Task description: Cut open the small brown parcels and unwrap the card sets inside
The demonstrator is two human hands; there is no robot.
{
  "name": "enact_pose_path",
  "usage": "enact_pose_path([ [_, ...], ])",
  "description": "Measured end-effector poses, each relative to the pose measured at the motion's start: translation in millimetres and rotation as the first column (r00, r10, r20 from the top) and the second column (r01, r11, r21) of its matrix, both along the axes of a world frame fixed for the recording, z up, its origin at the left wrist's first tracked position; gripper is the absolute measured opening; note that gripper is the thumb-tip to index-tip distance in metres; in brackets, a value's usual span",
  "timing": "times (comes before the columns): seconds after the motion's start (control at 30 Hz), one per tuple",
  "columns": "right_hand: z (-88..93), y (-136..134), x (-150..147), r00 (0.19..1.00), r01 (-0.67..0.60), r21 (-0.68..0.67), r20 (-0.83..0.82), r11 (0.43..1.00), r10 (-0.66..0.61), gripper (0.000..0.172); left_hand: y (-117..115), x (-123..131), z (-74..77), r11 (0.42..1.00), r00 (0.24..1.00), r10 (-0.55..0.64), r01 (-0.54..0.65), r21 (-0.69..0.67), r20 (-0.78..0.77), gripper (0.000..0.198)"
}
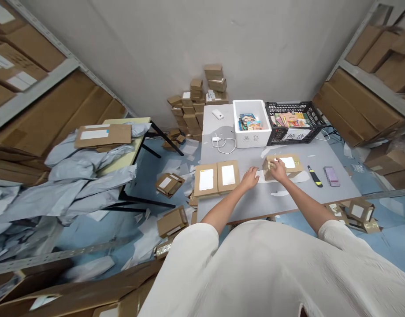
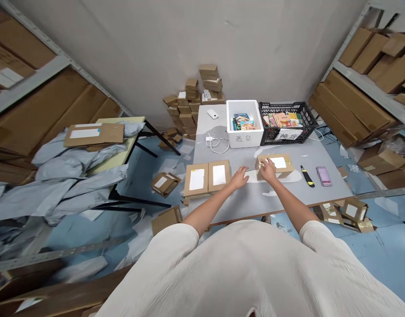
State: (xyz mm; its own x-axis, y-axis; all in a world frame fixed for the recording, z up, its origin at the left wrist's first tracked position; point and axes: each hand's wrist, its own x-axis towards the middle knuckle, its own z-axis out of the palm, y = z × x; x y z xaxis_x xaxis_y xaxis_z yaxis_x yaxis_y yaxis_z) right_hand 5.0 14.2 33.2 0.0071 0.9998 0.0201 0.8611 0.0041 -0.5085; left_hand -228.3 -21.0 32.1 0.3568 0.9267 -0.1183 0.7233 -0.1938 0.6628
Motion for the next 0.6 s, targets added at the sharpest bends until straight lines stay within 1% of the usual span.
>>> enact_pose_path([
  [0.07, 1.7, 1, 37, 0.995, 0.085, -0.013, 0.048, 0.996, -0.084, 0.052, 8, 32, -0.6, 0.999, 0.999, 0.026, -0.026, -0.032, 0.021, 0.062],
  [0.13, 0.1, 3, 73, 0.982, 0.178, -0.038, 0.076, 0.983, -0.175, 0.056, 15, 61, -3.1, 0.993, 0.996, 0.088, -0.086, -0.078, 0.030, 0.071],
  [0.2, -4.2, 6, 103, 0.966, 0.256, -0.106, 0.064, 0.961, -0.250, 0.060, 19, 86, -6.6, 0.982, 0.988, 0.151, -0.145, -0.124, 0.040, 0.081],
  [0.23, -7.0, 8, 115, 0.964, 0.265, -0.149, 0.037, 0.953, -0.263, 0.062, 20, 96, -8.2, 0.975, 0.983, 0.177, -0.169, -0.143, 0.046, 0.086],
  [0.3, -12.4, 13, 132, 0.972, 0.220, -0.205, -0.040, 0.954, -0.233, 0.062, 19, 111, -9.7, 0.959, 0.970, 0.236, -0.224, -0.173, 0.051, 0.090],
  [0.37, -15.2, 19, 141, 0.980, 0.157, -0.195, -0.091, 0.968, -0.177, 0.063, 17, 121, -7.8, 0.932, 0.948, 0.318, -0.305, -0.198, 0.033, 0.087],
  [0.43, -13.8, 28, 142, 0.984, 0.143, -0.151, -0.082, 0.978, -0.156, 0.063, 15, 126, -2.2, 0.896, 0.914, 0.406, -0.395, -0.200, 0.011, 0.080],
  [0.5, -9.0, 41, 138, 0.988, 0.133, -0.093, -0.071, 0.987, -0.140, 0.063, 15, 125, 5.5, 0.867, 0.882, 0.471, -0.464, -0.180, -0.007, 0.068],
  [0.53, -6.3, 48, 135, 0.990, 0.109, -0.058, -0.083, 0.992, -0.113, 0.063, 14, 122, 9.3, 0.857, 0.871, 0.491, -0.487, -0.170, -0.020, 0.062],
  [0.6, -2.0, 62, 125, 0.990, 0.016, 0.004, -0.137, 1.000, -0.015, 0.065, 11, 116, 15.5, 0.841, 0.858, 0.510, -0.514, -0.172, -0.069, 0.048],
])
